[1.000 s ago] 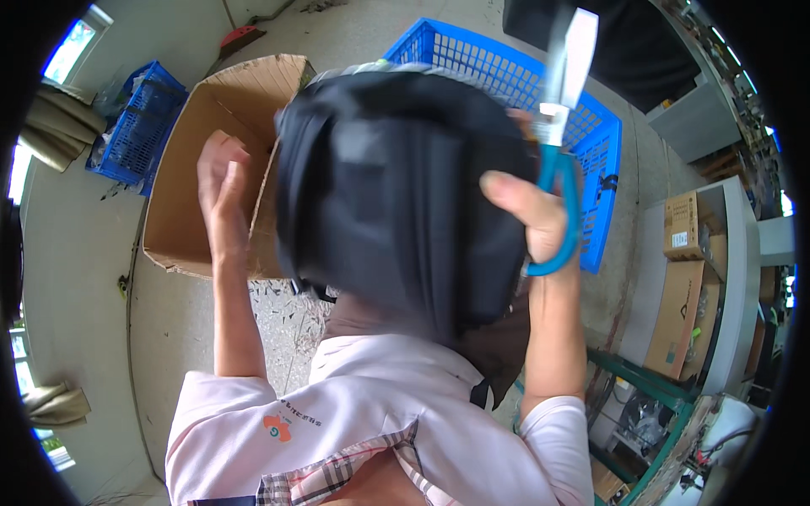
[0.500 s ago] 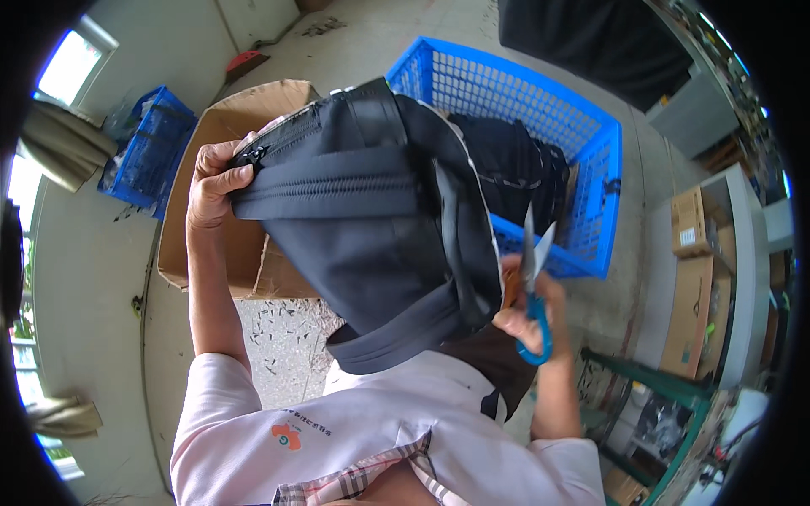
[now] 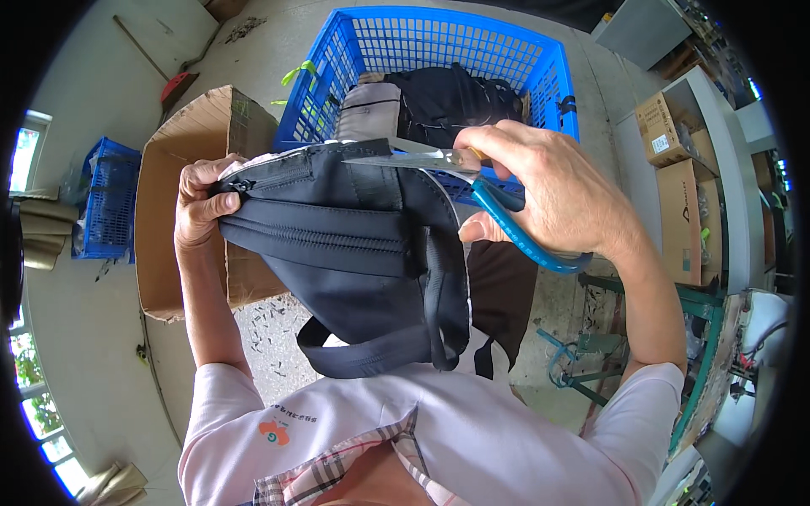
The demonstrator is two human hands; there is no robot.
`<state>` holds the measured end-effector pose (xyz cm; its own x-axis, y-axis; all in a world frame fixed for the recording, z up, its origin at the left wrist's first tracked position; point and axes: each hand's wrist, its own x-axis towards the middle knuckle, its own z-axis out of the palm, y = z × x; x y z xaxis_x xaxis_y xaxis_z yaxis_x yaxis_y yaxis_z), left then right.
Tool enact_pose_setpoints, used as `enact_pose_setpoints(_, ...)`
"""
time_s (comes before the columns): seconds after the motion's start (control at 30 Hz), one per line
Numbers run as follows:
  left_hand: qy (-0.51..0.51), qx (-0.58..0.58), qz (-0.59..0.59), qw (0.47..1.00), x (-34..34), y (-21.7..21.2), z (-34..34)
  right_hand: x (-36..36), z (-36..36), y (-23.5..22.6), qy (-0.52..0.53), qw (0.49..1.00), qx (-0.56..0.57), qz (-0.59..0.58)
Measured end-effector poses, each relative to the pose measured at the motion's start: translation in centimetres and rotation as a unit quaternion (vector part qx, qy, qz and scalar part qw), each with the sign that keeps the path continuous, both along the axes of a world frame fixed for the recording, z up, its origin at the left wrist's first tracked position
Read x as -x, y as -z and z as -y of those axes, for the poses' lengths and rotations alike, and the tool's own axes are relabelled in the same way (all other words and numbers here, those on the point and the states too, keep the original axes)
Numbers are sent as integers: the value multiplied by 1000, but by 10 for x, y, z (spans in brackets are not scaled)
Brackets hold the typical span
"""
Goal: Trimming excess material or loose threads from black backpack straps using scissors.
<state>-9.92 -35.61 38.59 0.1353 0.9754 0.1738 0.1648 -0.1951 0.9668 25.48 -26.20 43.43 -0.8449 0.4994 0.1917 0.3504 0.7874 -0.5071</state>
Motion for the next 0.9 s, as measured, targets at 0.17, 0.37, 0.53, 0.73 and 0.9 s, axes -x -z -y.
enact_pose_setpoints(0.17, -21, -9, -8, 1000, 2, 2, 9, 6, 0, -3, -20, 999, 26, 23)
enact_pose_setpoints(0.37, -43, -13, 10, 999, 1, 2, 18, 9, 0, -5, -33, 999, 31, 26)
enact_pose_setpoints(0.53, -37, -36, -3, 999, 0, 1, 21, 8, -1, -5, -30, 996, 63, 61)
enact_pose_setpoints(0.73, -29, -33, 17, 999, -3, 3, 21, 22, -3, -7, -70, 997, 23, 25)
enact_pose_setpoints(0.9, -38, -35, 7, 999, -2, 4, 22, 14, -7, -6, -85, 996, 12, 37)
